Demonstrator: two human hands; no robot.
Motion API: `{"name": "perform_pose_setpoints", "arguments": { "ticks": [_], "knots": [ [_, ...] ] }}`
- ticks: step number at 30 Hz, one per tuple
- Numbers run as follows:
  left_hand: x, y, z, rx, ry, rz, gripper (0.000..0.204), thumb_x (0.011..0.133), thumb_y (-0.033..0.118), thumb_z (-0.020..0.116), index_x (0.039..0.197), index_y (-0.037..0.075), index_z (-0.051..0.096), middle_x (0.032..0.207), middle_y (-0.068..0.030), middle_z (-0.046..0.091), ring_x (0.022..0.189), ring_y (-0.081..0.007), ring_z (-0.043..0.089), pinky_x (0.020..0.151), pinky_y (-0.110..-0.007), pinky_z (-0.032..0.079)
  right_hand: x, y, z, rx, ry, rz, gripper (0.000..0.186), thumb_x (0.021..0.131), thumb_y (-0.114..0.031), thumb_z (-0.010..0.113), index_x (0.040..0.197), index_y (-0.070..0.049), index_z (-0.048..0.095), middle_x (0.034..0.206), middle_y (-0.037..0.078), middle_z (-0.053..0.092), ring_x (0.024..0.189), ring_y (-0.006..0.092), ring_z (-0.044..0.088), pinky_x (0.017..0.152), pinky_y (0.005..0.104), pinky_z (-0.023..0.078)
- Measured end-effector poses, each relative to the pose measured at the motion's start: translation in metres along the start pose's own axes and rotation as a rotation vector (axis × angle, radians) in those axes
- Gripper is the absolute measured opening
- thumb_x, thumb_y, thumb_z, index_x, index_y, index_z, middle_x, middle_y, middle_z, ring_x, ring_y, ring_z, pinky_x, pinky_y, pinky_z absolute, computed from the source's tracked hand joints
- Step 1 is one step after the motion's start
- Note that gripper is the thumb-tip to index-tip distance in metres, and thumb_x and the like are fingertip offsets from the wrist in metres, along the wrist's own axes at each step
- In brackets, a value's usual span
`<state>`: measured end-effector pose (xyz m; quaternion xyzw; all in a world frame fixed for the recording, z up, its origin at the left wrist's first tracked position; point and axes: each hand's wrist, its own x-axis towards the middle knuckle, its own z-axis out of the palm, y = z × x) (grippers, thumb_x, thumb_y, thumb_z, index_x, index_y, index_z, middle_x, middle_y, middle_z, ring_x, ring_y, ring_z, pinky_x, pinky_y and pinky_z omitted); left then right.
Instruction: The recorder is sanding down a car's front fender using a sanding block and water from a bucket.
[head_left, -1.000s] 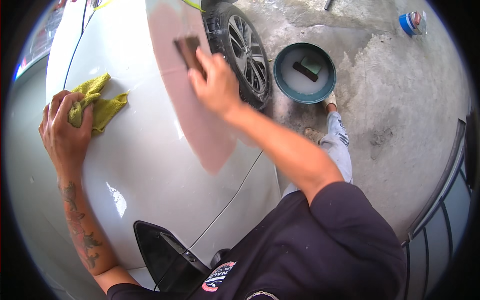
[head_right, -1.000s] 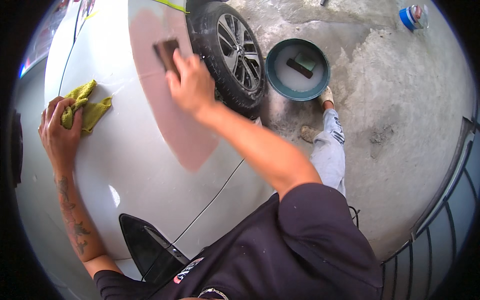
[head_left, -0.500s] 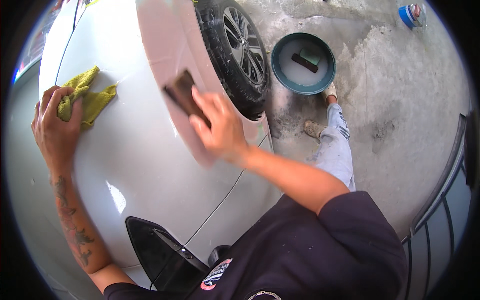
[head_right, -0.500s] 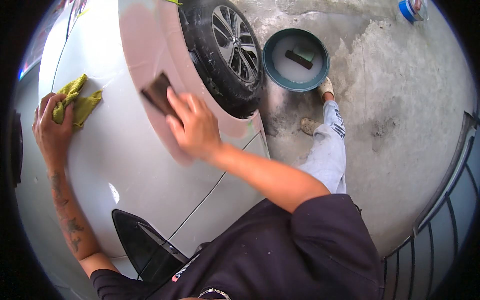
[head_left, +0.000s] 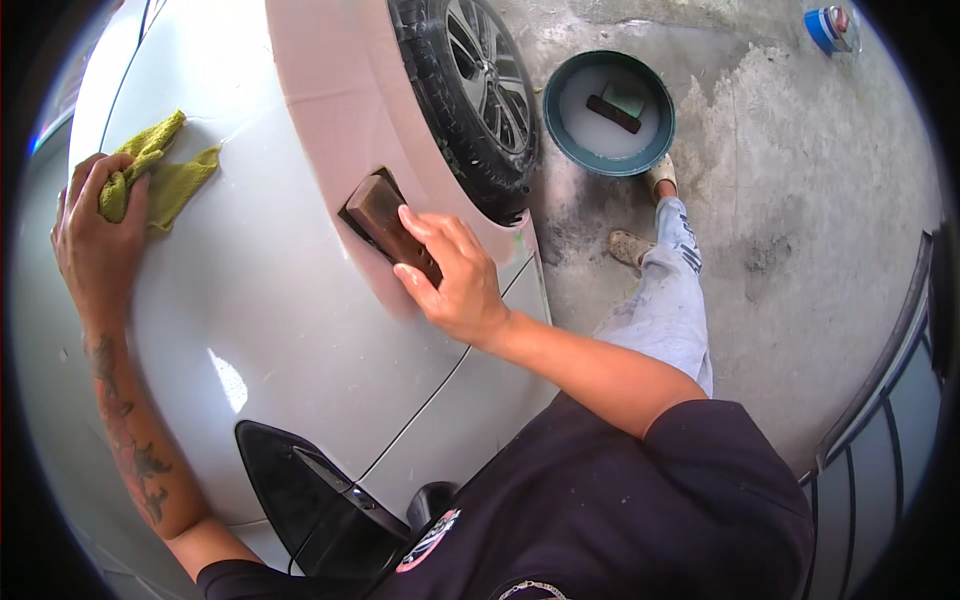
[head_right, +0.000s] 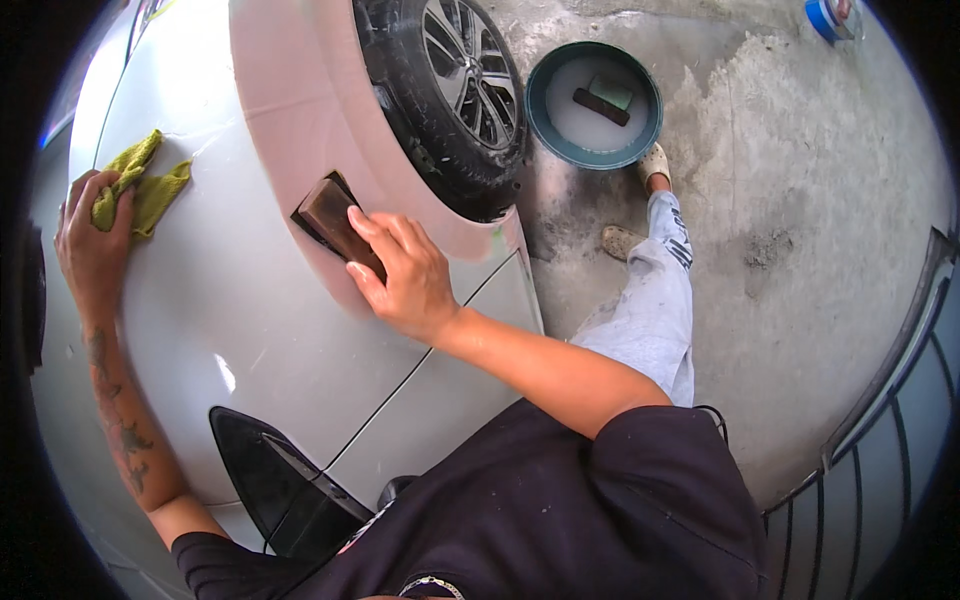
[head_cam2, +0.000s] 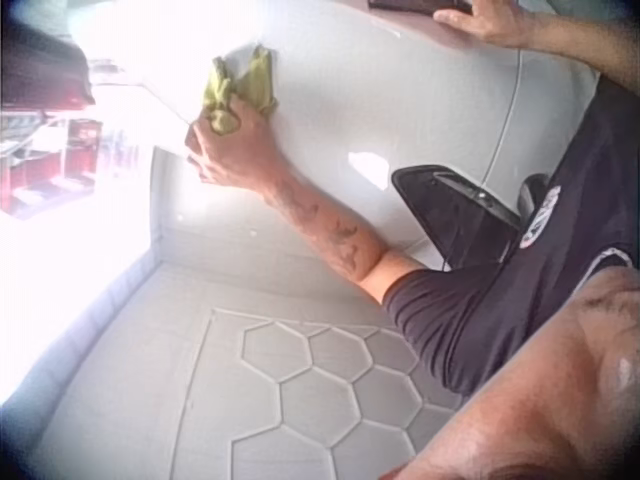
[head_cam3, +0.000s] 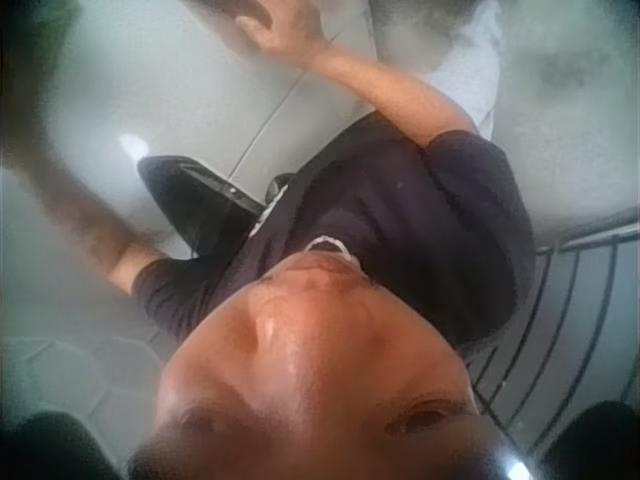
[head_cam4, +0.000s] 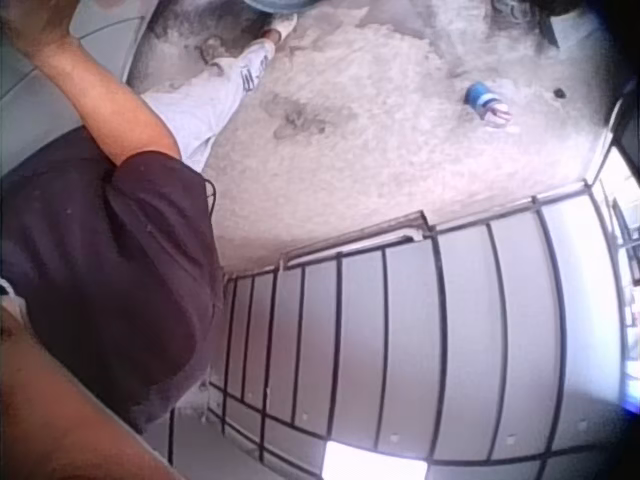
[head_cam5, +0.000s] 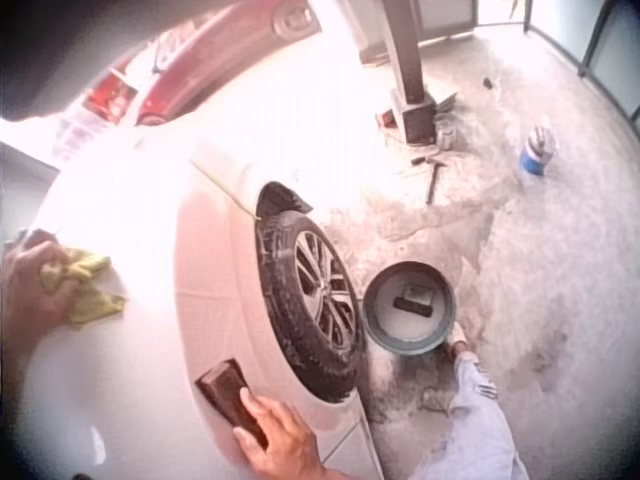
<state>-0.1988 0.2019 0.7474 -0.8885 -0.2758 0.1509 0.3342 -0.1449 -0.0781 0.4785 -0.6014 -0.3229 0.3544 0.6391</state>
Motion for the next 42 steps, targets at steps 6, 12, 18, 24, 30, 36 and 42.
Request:
{"name": "perform_pose_setpoints", "arguments": {
  "ticks": [6, 12, 18, 24, 30, 36, 42],
  "knots": [
    [-0.013, -0.015, -0.010, 0.051, -0.050, -0.039, 0.020, 0.088, 0.023, 0.071, 0.104, 0.012, 0.071, 0.119, -0.0004, 0.068, 0.105, -0.0216, 0.068, 0.094, -0.039, 0.053, 0.097, 0.022, 0.026, -0.002, 0.116, 0.036, 0.048, 0.086, -0.015, 0.068, 0.131, 0.000, 0.059, 0.115, 0.018, 0.062, 0.105, 0.0356, 0.060, 0.090, 0.0433, 0.049],
    [-0.012, -0.021, -0.007, 0.114, -0.049, -0.035, 0.022, 0.089, 0.026, 0.071, 0.107, 0.013, 0.072, 0.121, -0.0001, 0.068, 0.106, -0.0210, 0.068, 0.096, -0.038, 0.053, -0.019, 0.004, 0.004, 0.027, -0.022, -0.015, 0.049, 0.086, -0.013, 0.068, 0.132, 0.000, 0.057, 0.119, 0.017, 0.060, 0.108, 0.0366, 0.059, 0.092, 0.0416, 0.048],
    [0.001, -0.010, 0.007, 0.034, -0.039, -0.020, 0.024, 0.089, 0.029, 0.071, 0.109, 0.015, 0.072, 0.122, -0.0002, 0.068, 0.108, -0.0215, 0.068, 0.097, -0.039, 0.053, 0.058, 0.041, 0.009, -0.072, 0.084, -0.083, 0.057, 0.084, -0.013, 0.069, 0.139, -0.004, 0.053, 0.118, 0.016, 0.059, 0.099, 0.0369, 0.058, 0.090, 0.0426, 0.048],
    [-0.012, -0.028, -0.001, 0.134, -0.048, -0.012, 0.025, 0.090, 0.030, 0.071, 0.110, 0.015, 0.072, 0.121, -0.0009, 0.068, 0.107, -0.0209, 0.068, 0.096, -0.039, 0.054, -0.026, 0.018, 0.002, -0.007, 0.028, -0.042, 0.057, 0.084, -0.014, 0.069, 0.138, -0.002, 0.054, 0.115, 0.016, 0.061, 0.101, 0.0365, 0.058, 0.090, 0.0433, 0.048],
    [-0.009, -0.020, -0.005, 0.104, -0.066, -0.039, 0.024, 0.090, 0.030, 0.070, 0.110, 0.016, 0.072, 0.121, 0.0001, 0.068, 0.106, -0.0200, 0.068, 0.096, -0.038, 0.054, 0.045, 0.040, 0.020, -0.056, 0.107, -0.059, 0.058, 0.084, -0.015, 0.070, 0.139, -0.003, 0.054, 0.118, 0.016, 0.060, 0.103, 0.0364, 0.059, 0.090, 0.0435, 0.049],
    [0.003, -0.007, 0.021, 0.028, -0.025, -0.035, 0.024, 0.090, 0.033, 0.071, 0.106, 0.015, 0.071, 0.115, 0.0008, 0.069, 0.101, -0.0199, 0.069, 0.093, -0.038, 0.054, -0.012, 0.016, 0.003, -0.102, 0.076, -0.068, 0.056, 0.085, -0.014, 0.069, 0.138, -0.004, 0.054, 0.118, 0.018, 0.057, 0.106, 0.0361, 0.056, 0.091, 0.0430, 0.047],
    [0.003, 0.004, 0.000, 0.024, -0.216, -0.038, 0.025, 0.091, 0.034, 0.072, 0.094, 0.011, 0.063, 0.101, -0.0005, 0.067, 0.097, -0.0221, 0.067, 0.085, -0.040, 0.053, 0.022, 0.031, 0.018, -0.071, 0.108, -0.089, 0.053, 0.087, -0.015, 0.067, 0.137, -0.003, 0.053, 0.117, 0.017, 0.056, 0.103, 0.0363, 0.054, 0.090, 0.0448, 0.045]
  ]
}}
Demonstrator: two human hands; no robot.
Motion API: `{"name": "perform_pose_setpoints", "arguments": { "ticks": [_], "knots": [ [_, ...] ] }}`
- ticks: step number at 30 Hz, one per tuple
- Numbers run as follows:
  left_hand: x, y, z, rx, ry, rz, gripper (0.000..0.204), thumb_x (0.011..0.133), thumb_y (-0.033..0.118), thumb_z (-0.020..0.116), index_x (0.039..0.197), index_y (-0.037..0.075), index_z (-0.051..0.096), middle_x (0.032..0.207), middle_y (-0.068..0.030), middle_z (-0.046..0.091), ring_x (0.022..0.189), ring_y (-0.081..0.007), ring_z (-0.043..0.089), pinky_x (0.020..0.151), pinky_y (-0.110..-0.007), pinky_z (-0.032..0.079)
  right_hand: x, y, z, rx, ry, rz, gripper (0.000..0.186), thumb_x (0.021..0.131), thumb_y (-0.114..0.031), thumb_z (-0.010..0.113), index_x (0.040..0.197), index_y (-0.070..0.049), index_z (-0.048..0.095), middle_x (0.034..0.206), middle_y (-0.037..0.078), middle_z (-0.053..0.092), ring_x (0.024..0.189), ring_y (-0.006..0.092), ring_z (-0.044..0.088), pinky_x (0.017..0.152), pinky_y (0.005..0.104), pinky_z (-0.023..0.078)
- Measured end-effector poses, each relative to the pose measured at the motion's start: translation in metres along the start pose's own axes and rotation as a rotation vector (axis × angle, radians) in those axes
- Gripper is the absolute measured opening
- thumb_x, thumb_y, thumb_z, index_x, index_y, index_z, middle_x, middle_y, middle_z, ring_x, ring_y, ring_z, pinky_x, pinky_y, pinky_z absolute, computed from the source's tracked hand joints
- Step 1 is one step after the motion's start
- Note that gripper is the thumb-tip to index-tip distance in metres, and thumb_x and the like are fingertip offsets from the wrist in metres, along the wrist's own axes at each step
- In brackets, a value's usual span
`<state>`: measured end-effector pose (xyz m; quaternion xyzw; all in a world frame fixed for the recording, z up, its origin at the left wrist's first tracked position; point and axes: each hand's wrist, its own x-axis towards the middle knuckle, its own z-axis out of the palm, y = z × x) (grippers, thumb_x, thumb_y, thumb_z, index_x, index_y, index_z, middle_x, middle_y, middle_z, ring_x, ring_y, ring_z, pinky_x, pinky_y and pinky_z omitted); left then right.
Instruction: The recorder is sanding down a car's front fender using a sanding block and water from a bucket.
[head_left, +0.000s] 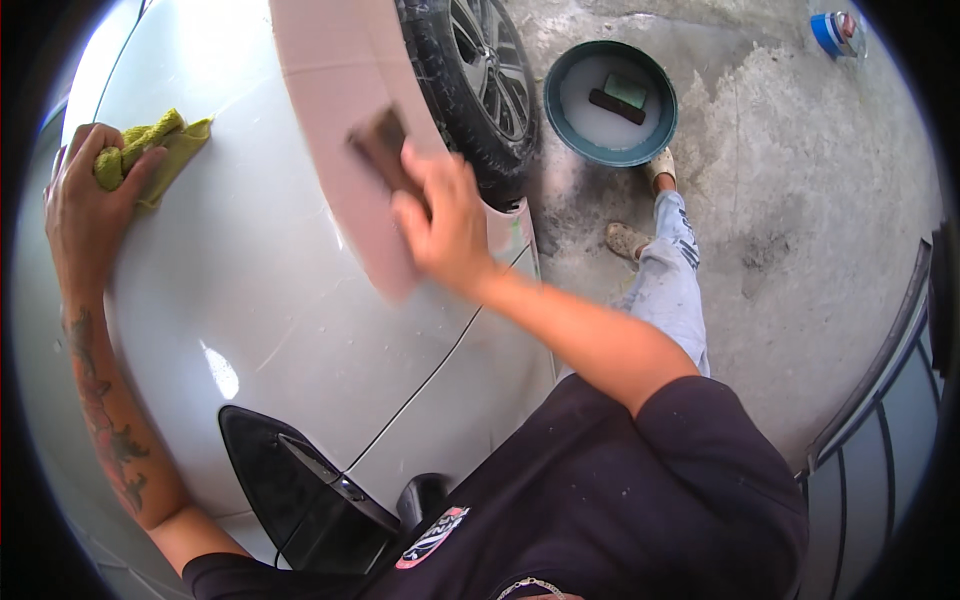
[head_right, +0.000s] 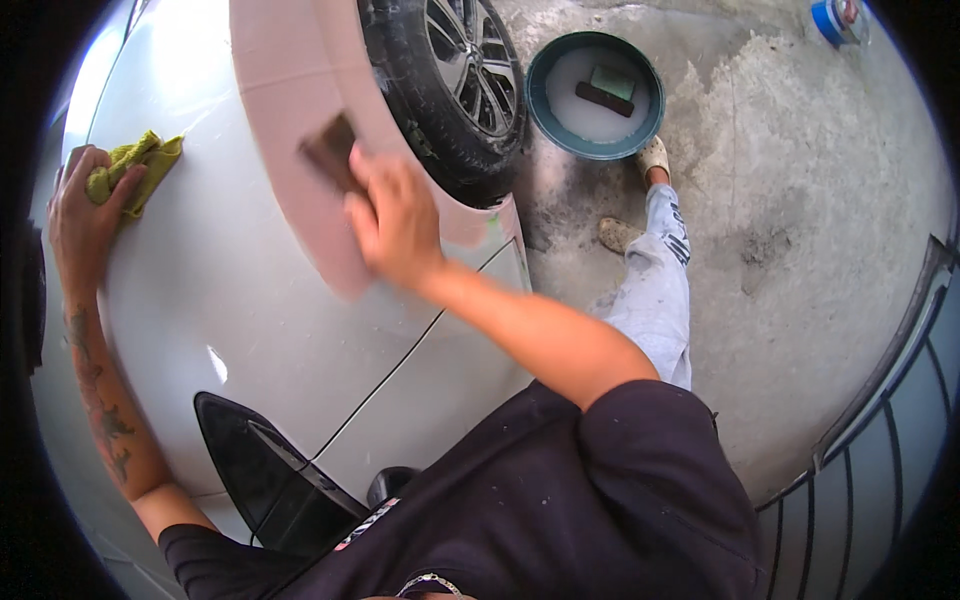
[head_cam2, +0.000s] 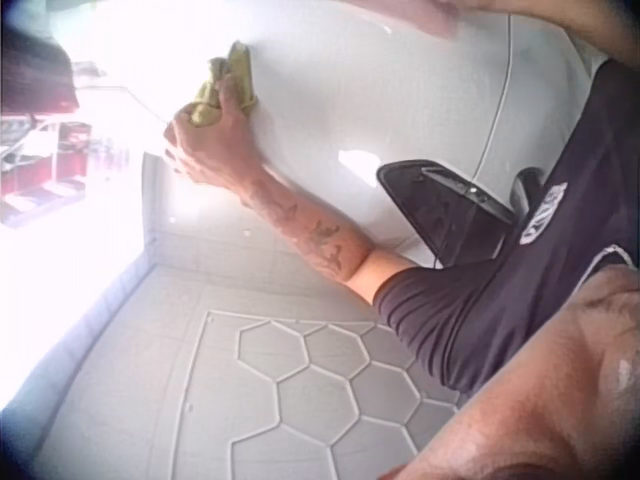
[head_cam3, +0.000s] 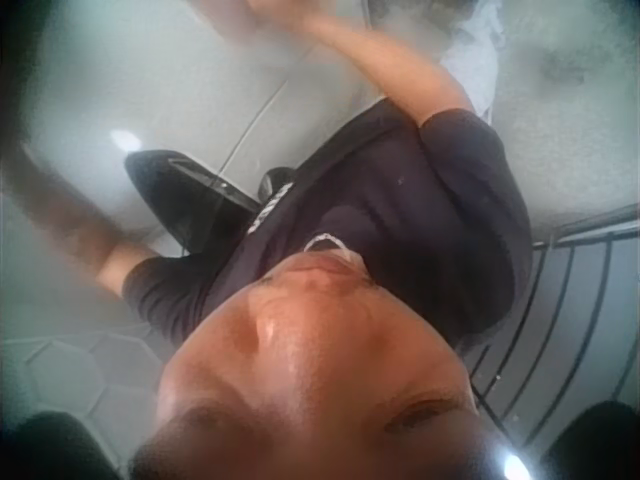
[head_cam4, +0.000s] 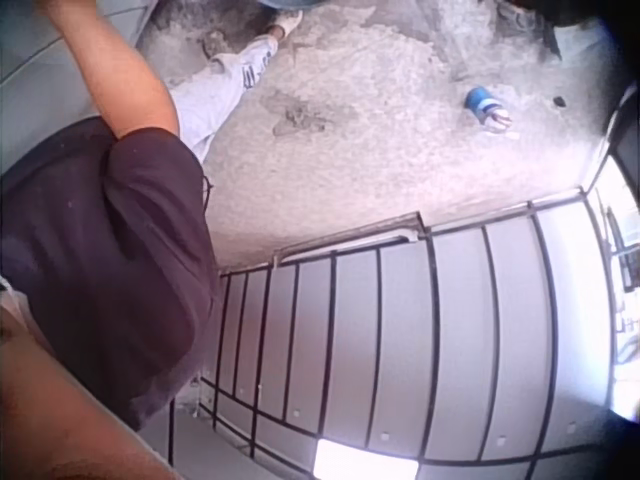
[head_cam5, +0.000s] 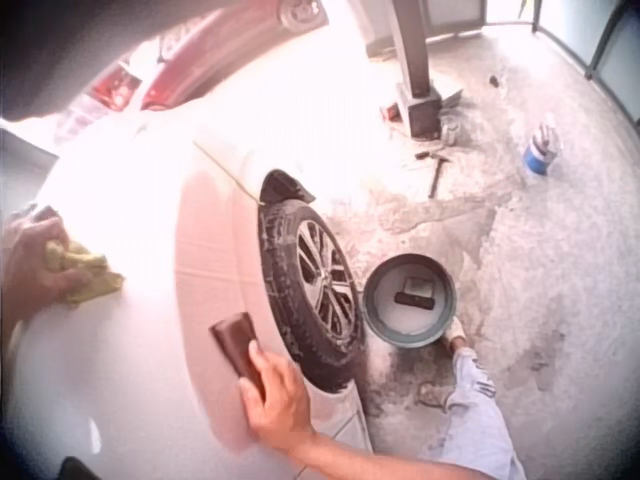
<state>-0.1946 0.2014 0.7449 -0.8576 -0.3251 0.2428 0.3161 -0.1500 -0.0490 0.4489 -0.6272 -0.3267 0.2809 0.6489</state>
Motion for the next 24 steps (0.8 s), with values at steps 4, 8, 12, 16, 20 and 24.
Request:
{"name": "perform_pose_setpoints", "arguments": {
  "ticks": [4, 8, 12, 16, 20, 24],
  "knots": [
    [0.008, 0.009, 0.008, -0.029, 0.064, 0.111, 0.027, 0.084, 0.029, 0.077, 0.088, 0.011, 0.058, 0.096, 0.0017, 0.065, 0.094, -0.0194, 0.064, 0.094, -0.043, 0.047, 0.021, 0.015, -0.004, -0.023, 0.059, 0.094, 0.053, 0.088, -0.016, 0.066, 0.137, -0.003, 0.052, 0.118, 0.018, 0.055, 0.104, 0.0352, 0.053, 0.091, 0.0443, 0.044],
    [-0.013, -0.008, -0.019, 0.018, 0.011, 0.097, 0.025, 0.082, 0.024, 0.077, 0.088, 0.011, 0.057, 0.096, 0.0014, 0.065, 0.095, -0.0197, 0.063, 0.095, -0.044, 0.047, -0.058, -0.049, -0.021, 0.138, -0.138, 0.001, 0.059, 0.085, -0.013, 0.070, 0.139, -0.004, 0.050, 0.119, 0.017, 0.054, 0.103, 0.0360, 0.052, 0.092, 0.0442, 0.043],
    [-0.003, 0.005, -0.008, -0.024, 0.009, 0.126, 0.018, 0.081, 0.016, 0.074, 0.087, 0.010, 0.058, 0.095, 0.0008, 0.064, 0.097, -0.0195, 0.061, 0.095, -0.045, 0.047, -0.025, -0.005, -0.011, 0.025, -0.105, 0.001, 0.062, 0.084, -0.010, 0.071, 0.141, -0.004, 0.048, 0.121, 0.017, 0.054, 0.106, 0.0367, 0.051, 0.095, 0.0440, 0.041],
    [-0.001, 0.011, -0.013, -0.069, -0.065, 0.093, 0.015, 0.081, 0.010, 0.073, 0.088, 0.010, 0.059, 0.099, -0.0014, 0.065, 0.098, -0.0196, 0.061, 0.095, -0.038, 0.051, -0.034, -0.014, -0.015, 0.049, -0.078, 0.058, 0.059, 0.085, -0.009, 0.068, 0.141, -0.003, 0.048, 0.123, 0.020, 0.053, 0.110, 0.0372, 0.051, 0.097, 0.0465, 0.039],
    [-0.013, -0.002, -0.014, 0.000, -0.056, 0.150, 0.014, 0.080, 0.008, 0.071, 0.086, 0.009, 0.059, 0.098, -0.0012, 0.065, 0.096, -0.0200, 0.062, 0.093, -0.037, 0.052, -0.063, -0.035, -0.020, 0.103, -0.175, 0.023, 0.057, 0.087, -0.011, 0.066, 0.140, 0.000, 0.047, 0.123, 0.022, 0.052, 0.111, 0.0389, 0.050, 0.098, 0.0473, 0.038],
    [-0.002, 0.015, -0.009, -0.124, -0.094, 0.104, 0.017, 0.076, 0.004, 0.070, 0.086, 0.007, 0.057, 0.097, -0.0011, 0.063, 0.094, -0.0208, 0.062, 0.094, -0.037, 0.051, -0.016, 0.002, -0.008, 0.040, -0.013, 0.151, 0.053, 0.085, -0.007, 0.065, 0.136, 0.000, 0.050, 0.118, 0.020, 0.054, 0.110, 0.0386, 0.051, 0.098, 0.0464, 0.038]
  ]
}}
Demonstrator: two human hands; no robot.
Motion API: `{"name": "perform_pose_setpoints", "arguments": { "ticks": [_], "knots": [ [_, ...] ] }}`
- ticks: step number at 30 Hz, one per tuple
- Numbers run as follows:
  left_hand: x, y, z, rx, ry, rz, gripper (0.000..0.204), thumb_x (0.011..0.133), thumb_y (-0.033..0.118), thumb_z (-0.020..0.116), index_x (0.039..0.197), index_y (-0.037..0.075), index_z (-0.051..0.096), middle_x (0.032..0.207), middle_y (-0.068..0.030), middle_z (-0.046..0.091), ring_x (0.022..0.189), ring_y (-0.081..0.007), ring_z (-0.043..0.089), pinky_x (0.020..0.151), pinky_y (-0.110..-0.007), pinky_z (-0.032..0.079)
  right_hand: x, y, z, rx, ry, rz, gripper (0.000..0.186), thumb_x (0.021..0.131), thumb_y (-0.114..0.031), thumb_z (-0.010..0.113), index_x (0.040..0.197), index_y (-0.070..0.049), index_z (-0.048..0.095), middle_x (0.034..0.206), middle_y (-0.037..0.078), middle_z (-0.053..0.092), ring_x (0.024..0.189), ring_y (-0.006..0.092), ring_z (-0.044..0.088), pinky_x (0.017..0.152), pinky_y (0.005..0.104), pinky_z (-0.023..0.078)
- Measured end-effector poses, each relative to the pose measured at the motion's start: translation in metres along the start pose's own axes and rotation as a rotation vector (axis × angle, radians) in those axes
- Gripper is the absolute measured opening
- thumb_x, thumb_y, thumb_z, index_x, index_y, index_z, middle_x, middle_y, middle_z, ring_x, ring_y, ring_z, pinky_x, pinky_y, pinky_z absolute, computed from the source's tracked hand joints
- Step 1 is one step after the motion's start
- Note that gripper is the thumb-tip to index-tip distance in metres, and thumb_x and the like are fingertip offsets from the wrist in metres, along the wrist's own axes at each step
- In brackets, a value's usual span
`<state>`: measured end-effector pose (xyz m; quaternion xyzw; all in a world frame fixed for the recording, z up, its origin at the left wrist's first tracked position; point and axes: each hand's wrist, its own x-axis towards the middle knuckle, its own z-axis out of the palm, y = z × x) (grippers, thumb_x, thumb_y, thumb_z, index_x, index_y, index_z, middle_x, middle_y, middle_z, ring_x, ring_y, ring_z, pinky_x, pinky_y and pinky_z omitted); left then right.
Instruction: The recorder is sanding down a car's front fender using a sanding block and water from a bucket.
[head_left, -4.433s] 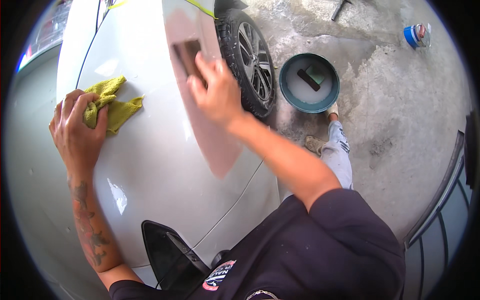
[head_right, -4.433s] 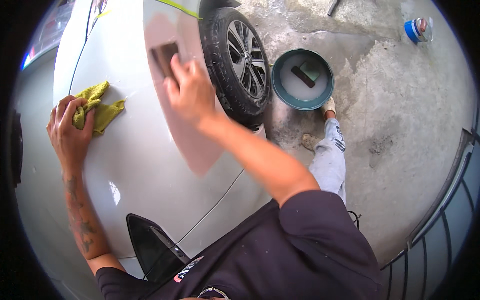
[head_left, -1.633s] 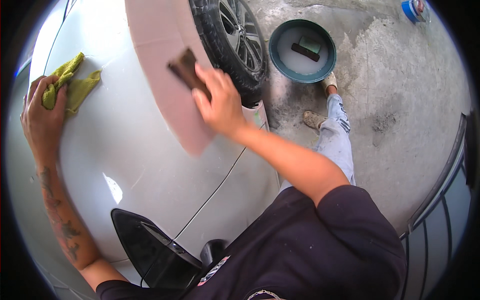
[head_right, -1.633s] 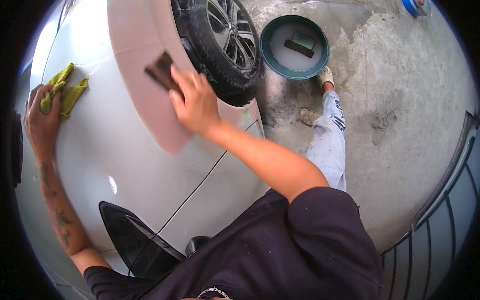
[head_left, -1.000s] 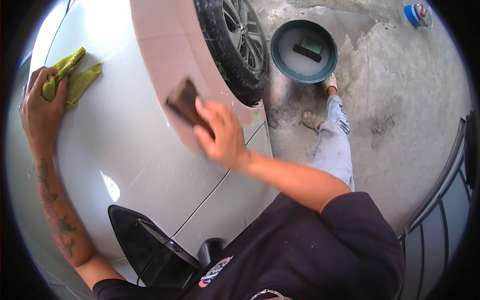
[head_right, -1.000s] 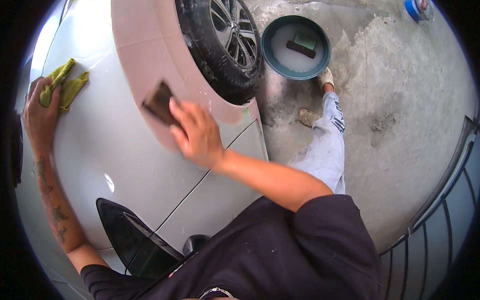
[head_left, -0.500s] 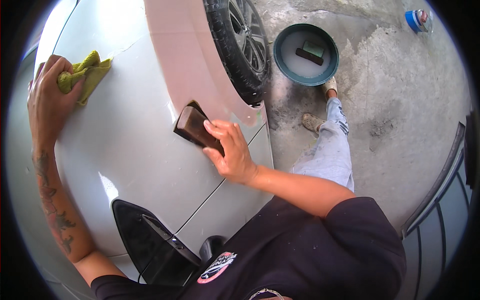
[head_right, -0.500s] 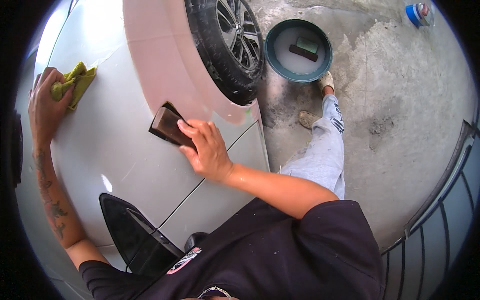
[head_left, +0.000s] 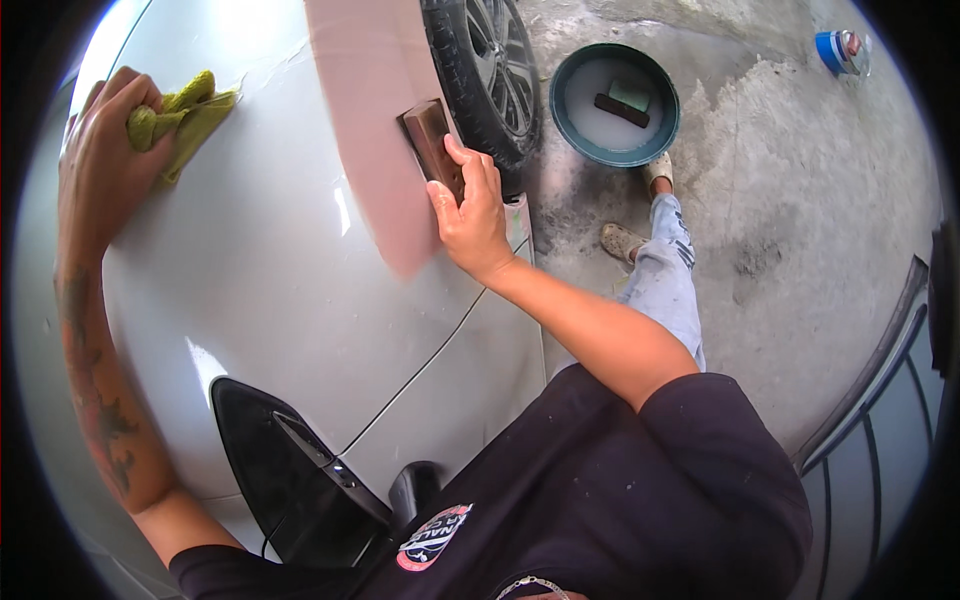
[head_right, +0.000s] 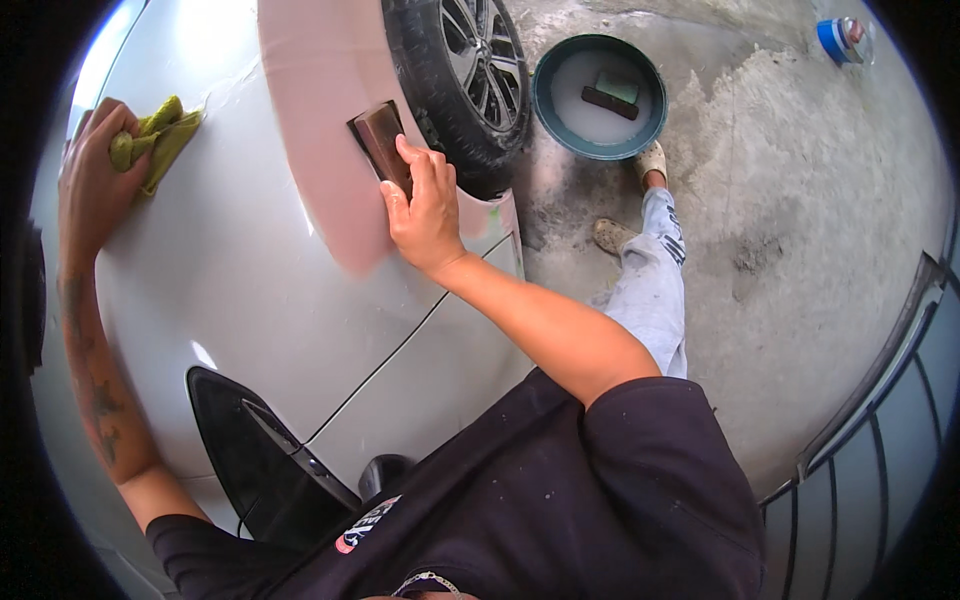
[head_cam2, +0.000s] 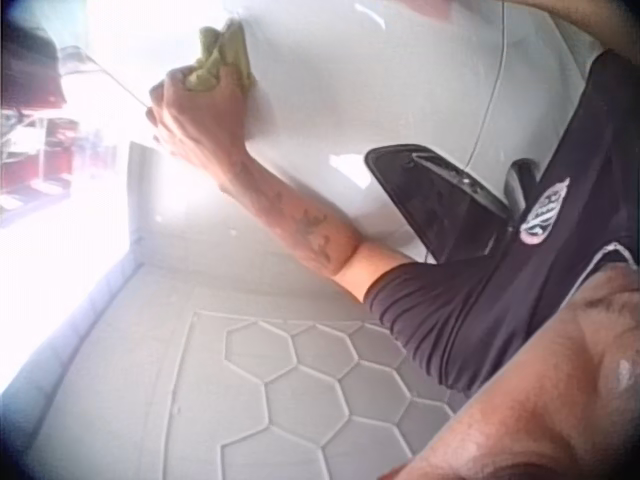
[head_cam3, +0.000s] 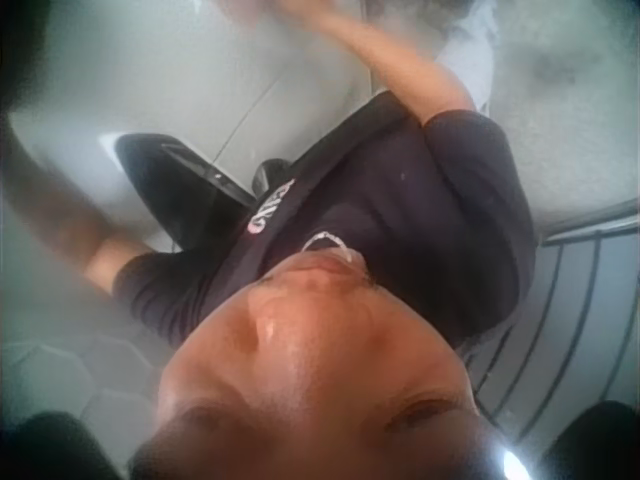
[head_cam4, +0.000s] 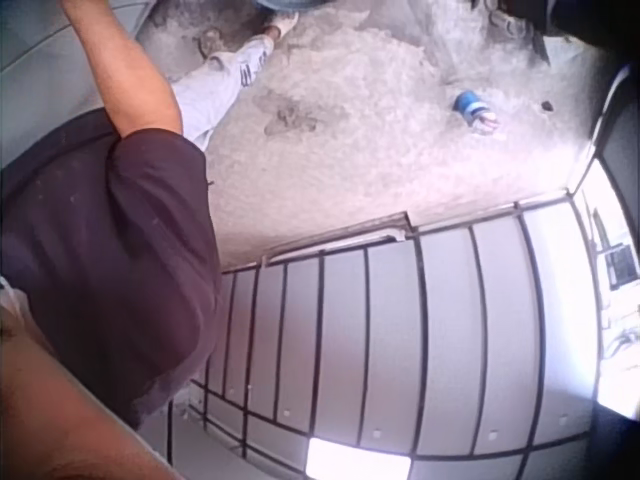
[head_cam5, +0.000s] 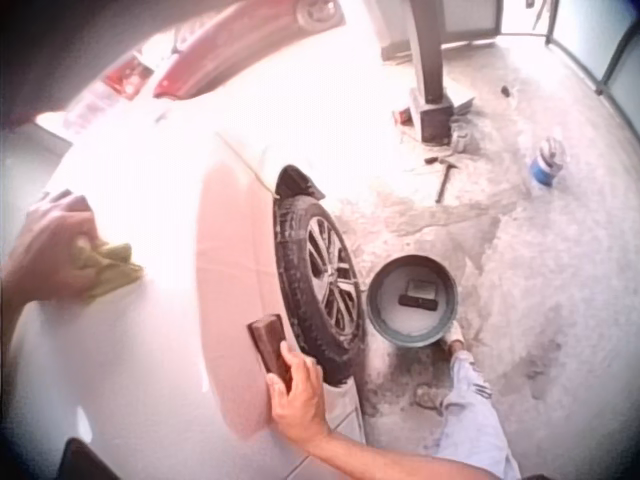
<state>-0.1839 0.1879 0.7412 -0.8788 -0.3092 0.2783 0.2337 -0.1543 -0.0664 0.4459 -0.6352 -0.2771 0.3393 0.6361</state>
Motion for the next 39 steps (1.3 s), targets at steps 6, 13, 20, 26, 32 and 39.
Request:
{"name": "perform_pose_setpoints", "arguments": {
  "ticks": [6, 13, 20, 26, 32, 39],
  "knots": [
    [-0.011, -0.006, -0.005, -0.006, 0.001, 0.082, 0.021, 0.071, 0.003, 0.072, 0.084, 0.007, 0.056, 0.099, -0.0027, 0.062, 0.097, -0.0216, 0.061, 0.093, -0.036, 0.051, -0.055, -0.049, -0.011, 0.067, -0.174, -0.151, 0.057, 0.087, -0.011, 0.067, 0.139, 0.000, 0.048, 0.121, 0.019, 0.052, 0.108, 0.0355, 0.049, 0.097, 0.0460, 0.039],
    [-0.034, 0.066, -0.016, -0.199, -0.234, 0.521, 0.033, 0.057, 0.011, 0.088, 0.073, 0.011, 0.059, 0.089, -0.0026, 0.061, 0.089, -0.0223, 0.056, 0.087, -0.038, 0.048, -0.001, -0.013, 0.012, 0.011, 0.040, -0.030, 0.048, 0.087, -0.007, 0.064, 0.132, 0.003, 0.051, 0.117, 0.019, 0.054, 0.105, 0.0354, 0.049, 0.095, 0.0439, 0.039],
    [-0.036, 0.075, -0.007, -0.168, -0.260, 0.547, 0.038, 0.056, 0.016, 0.096, 0.071, 0.013, 0.061, 0.082, -0.0014, 0.064, 0.083, -0.0192, 0.054, 0.086, -0.034, 0.048, -0.006, -0.016, 0.006, 0.026, -0.027, -0.125, 0.049, 0.088, -0.009, 0.063, 0.135, 0.001, 0.051, 0.115, 0.020, 0.053, 0.106, 0.0366, 0.049, 0.093, 0.0450, 0.040],
    [-0.026, 0.047, -0.010, -0.140, -0.170, 0.394, 0.033, 0.060, 0.001, 0.085, 0.072, 0.010, 0.056, 0.080, -0.0053, 0.063, 0.081, -0.0228, 0.053, 0.085, -0.035, 0.049, -0.031, -0.042, 0.002, 0.070, -0.112, -0.108, 0.055, 0.088, -0.012, 0.066, 0.139, 0.001, 0.049, 0.112, 0.017, 0.052, 0.108, 0.0342, 0.049, 0.094, 0.0443, 0.041],
    [-0.019, 0.043, -0.022, -0.081, -0.183, 0.313, 0.031, 0.062, 0.006, 0.087, 0.075, 0.009, 0.060, 0.084, -0.0050, 0.067, 0.084, -0.0237, 0.058, 0.089, -0.035, 0.051, 0.034, -0.025, 0.014, 0.031, -0.022, -0.063, 0.051, 0.089, -0.013, 0.065, 0.137, -0.001, 0.052, 0.111, 0.018, 0.055, 0.101, 0.0363, 0.053, 0.093, 0.0452, 0.043],
    [-0.016, 0.021, -0.014, -0.073, -0.103, 0.226, 0.030, 0.064, 0.000, 0.082, 0.080, 0.007, 0.058, 0.083, -0.0061, 0.065, 0.085, -0.0238, 0.058, 0.090, -0.037, 0.050, -0.004, -0.051, 0.006, 0.046, -0.078, -0.152, 0.058, 0.085, -0.015, 0.066, 0.140, -0.002, 0.052, 0.112, 0.018, 0.056, 0.106, 0.0357, 0.054, 0.095, 0.0441, 0.044]
  ]
}}
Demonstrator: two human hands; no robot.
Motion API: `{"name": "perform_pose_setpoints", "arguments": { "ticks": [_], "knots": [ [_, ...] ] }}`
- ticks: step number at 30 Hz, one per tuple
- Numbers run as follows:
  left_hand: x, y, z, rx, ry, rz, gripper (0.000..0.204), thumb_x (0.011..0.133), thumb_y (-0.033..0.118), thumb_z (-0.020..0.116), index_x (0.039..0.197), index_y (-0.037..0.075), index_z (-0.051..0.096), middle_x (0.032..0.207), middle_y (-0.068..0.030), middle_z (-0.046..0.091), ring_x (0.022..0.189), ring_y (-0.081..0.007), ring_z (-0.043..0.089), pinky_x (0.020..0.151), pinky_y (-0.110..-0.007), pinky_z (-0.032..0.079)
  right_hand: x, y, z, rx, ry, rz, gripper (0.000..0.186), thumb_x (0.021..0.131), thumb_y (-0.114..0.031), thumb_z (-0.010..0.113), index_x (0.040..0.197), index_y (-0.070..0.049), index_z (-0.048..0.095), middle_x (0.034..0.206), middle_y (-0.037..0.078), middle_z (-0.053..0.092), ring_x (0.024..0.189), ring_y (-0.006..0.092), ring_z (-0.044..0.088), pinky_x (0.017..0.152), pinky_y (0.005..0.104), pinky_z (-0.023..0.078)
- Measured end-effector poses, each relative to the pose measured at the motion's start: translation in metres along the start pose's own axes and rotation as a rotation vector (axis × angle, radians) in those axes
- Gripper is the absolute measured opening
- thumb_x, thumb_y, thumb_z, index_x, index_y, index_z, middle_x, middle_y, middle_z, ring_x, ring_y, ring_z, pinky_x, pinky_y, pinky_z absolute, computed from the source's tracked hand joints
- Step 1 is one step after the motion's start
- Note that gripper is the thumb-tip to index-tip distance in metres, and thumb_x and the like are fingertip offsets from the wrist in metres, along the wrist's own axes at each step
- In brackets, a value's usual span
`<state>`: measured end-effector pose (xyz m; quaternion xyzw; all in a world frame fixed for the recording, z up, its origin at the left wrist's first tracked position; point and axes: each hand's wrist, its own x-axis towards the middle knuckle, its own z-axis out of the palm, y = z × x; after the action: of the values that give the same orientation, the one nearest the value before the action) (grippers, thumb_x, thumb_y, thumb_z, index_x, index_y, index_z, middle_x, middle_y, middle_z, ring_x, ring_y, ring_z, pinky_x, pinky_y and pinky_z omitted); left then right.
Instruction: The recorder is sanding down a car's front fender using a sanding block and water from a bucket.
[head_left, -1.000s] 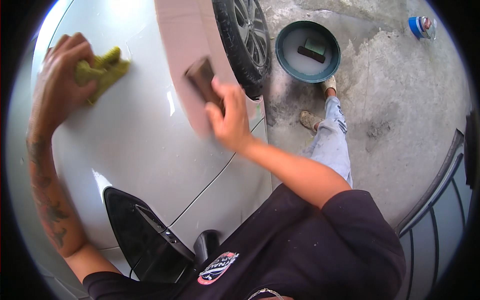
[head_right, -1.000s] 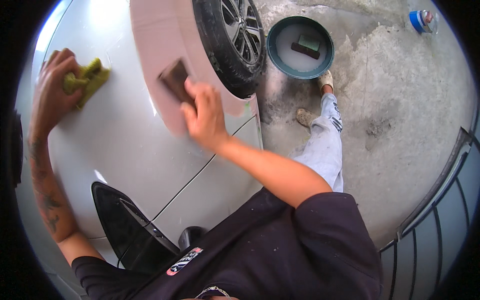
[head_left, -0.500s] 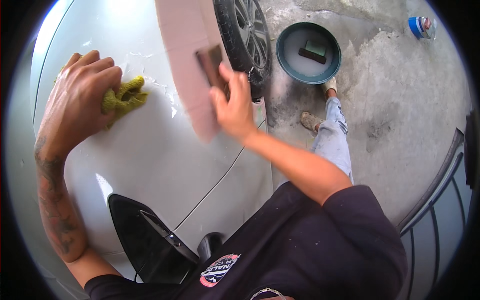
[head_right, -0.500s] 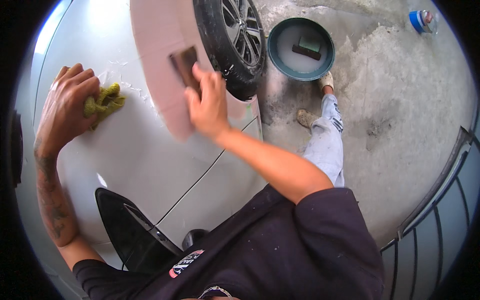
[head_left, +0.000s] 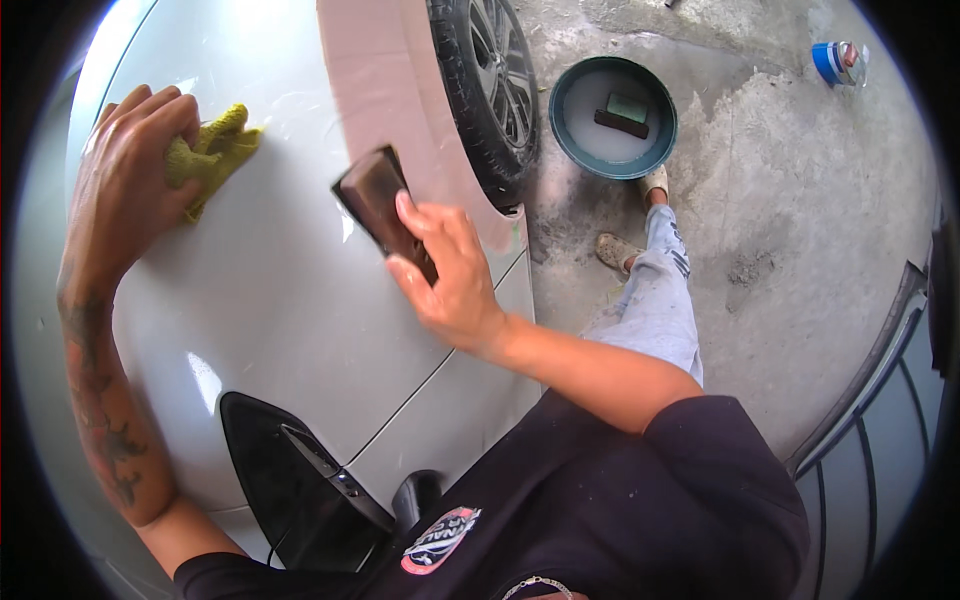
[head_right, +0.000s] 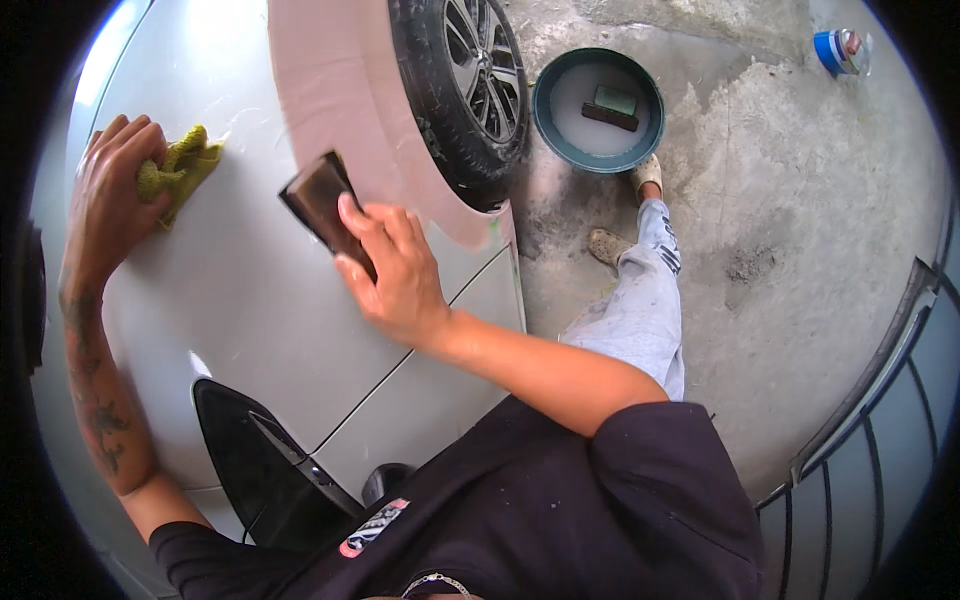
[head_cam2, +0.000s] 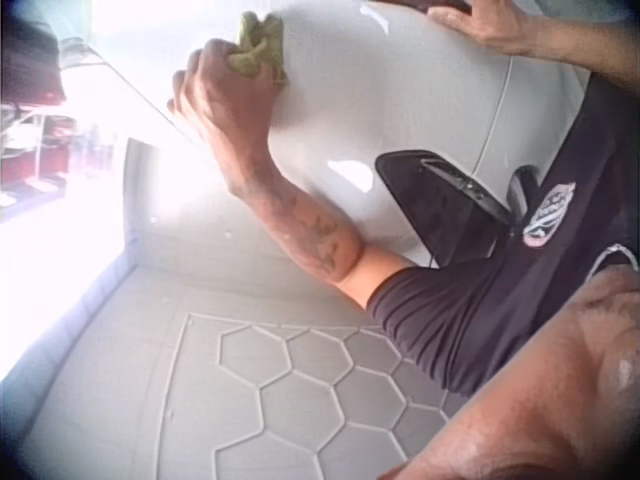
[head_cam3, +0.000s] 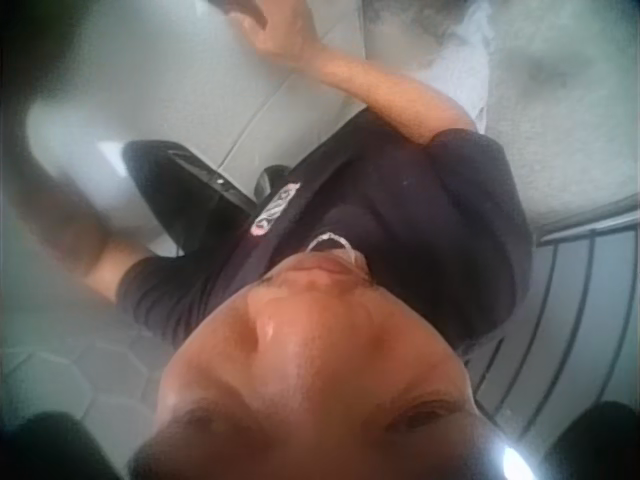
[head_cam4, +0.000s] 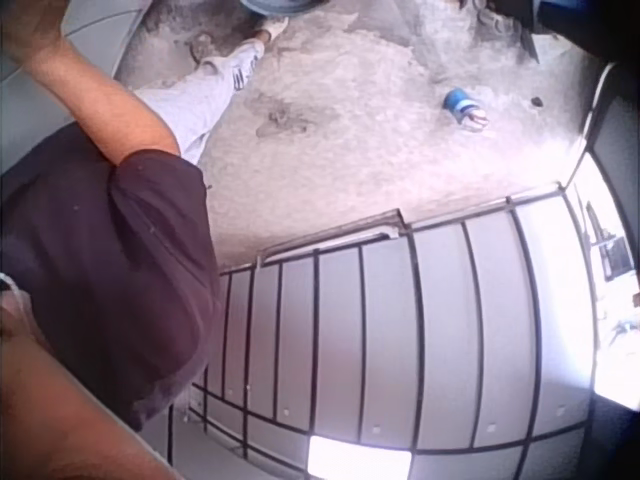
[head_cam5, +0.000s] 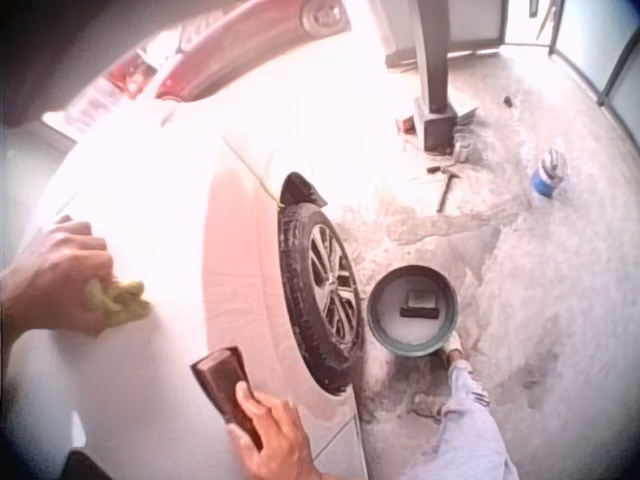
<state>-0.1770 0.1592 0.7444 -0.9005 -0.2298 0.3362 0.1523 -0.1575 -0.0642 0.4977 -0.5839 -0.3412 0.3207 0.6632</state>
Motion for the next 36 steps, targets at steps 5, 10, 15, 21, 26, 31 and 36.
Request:
{"name": "perform_pose_setpoints", "arguments": {
  "ticks": [5, 10, 15, 21, 26, 31, 36],
  "knots": [
    [0.000, -0.023, 0.000, 0.049, 0.089, -0.010, 0.024, 0.072, -0.005, 0.075, 0.084, 0.007, 0.057, 0.088, -0.0068, 0.065, 0.087, -0.0223, 0.060, 0.088, -0.035, 0.055, 0.081, 0.027, 0.007, -0.066, 0.046, 0.152, 0.051, 0.088, -0.019, 0.064, 0.135, -0.001, 0.055, 0.115, 0.020, 0.059, 0.105, 0.0383, 0.057, 0.093, 0.0450, 0.047],
    [0.003, -0.032, 0.007, 0.026, 0.155, -0.116, 0.022, 0.074, -0.001, 0.074, 0.087, 0.007, 0.057, 0.088, -0.0057, 0.064, 0.087, -0.0222, 0.061, 0.086, -0.039, 0.054, 0.047, 0.010, 0.008, -0.048, 0.033, 0.029, 0.054, 0.088, -0.020, 0.065, 0.137, -0.001, 0.054, 0.115, 0.019, 0.057, 0.104, 0.0380, 0.057, 0.092, 0.0476, 0.048],
    [0.000, -0.033, 0.004, -0.004, 0.173, -0.197, 0.019, 0.078, 0.000, 0.073, 0.090, 0.008, 0.060, 0.095, -0.0068, 0.066, 0.090, -0.0232, 0.064, 0.088, -0.037, 0.057, 0.034, -0.007, 0.010, -0.019, -0.010, -0.007, 0.055, 0.087, -0.020, 0.066, 0.138, -0.002, 0.053, 0.113, 0.018, 0.057, 0.103, 0.0372, 0.057, 0.090, 0.0472, 0.048],
    [0.009, -0.028, 0.002, 0.121, 0.101, -0.219, 0.018, 0.079, 0.003, 0.072, 0.092, 0.010, 0.061, 0.096, -0.0043, 0.068, 0.093, -0.0212, 0.065, 0.089, -0.038, 0.057, 0.122, 0.024, 0.015, -0.098, 0.079, 0.056, 0.050, 0.089, -0.021, 0.065, 0.134, -0.002, 0.056, 0.111, 0.018, 0.058, 0.104, 0.0363, 0.057, 0.087, 0.0461, 0.049],
    [-0.004, -0.022, 0.006, 0.086, 0.165, -0.259, 0.019, 0.074, 0.005, 0.069, 0.089, 0.009, 0.058, 0.088, -0.0006, 0.063, 0.090, -0.0199, 0.060, 0.091, -0.039, 0.053, 0.048, -0.009, 0.010, -0.044, -0.007, -0.078, 0.051, 0.088, -0.022, 0.065, 0.135, -0.003, 0.057, 0.109, 0.019, 0.058, 0.101, 0.0371, 0.058, 0.085, 0.0467, 0.050],
    [0.010, -0.021, -0.002, 0.114, 0.115, -0.248, 0.021, 0.079, 0.005, 0.075, 0.093, 0.013, 0.062, 0.105, -0.0004, 0.071, 0.101, -0.0184, 0.065, 0.099, -0.040, 0.053, 0.170, 0.038, 0.018, -0.159, 0.117, 0.024, 0.049, 0.089, -0.024, 0.063, 0.134, -0.005, 0.058, 0.108, 0.021, 0.060, 0.097, 0.0391, 0.057, 0.084, 0.0479, 0.050],
    [0.003, -0.021, 0.005, 0.056, 0.144, -0.229, 0.024, 0.077, 0.002, 0.076, 0.091, 0.013, 0.061, 0.110, 0.0015, 0.071, 0.105, -0.0193, 0.064, 0.102, -0.041, 0.050, 0.088, 0.005, 0.017, -0.120, 0.029, -0.032, 0.052, 0.089, -0.022, 0.063, 0.138, -0.006, 0.056, 0.113, 0.019, 0.058, 0.100, 0.0377, 0.058, 0.085, 0.0465, 0.050]
  ]
}}
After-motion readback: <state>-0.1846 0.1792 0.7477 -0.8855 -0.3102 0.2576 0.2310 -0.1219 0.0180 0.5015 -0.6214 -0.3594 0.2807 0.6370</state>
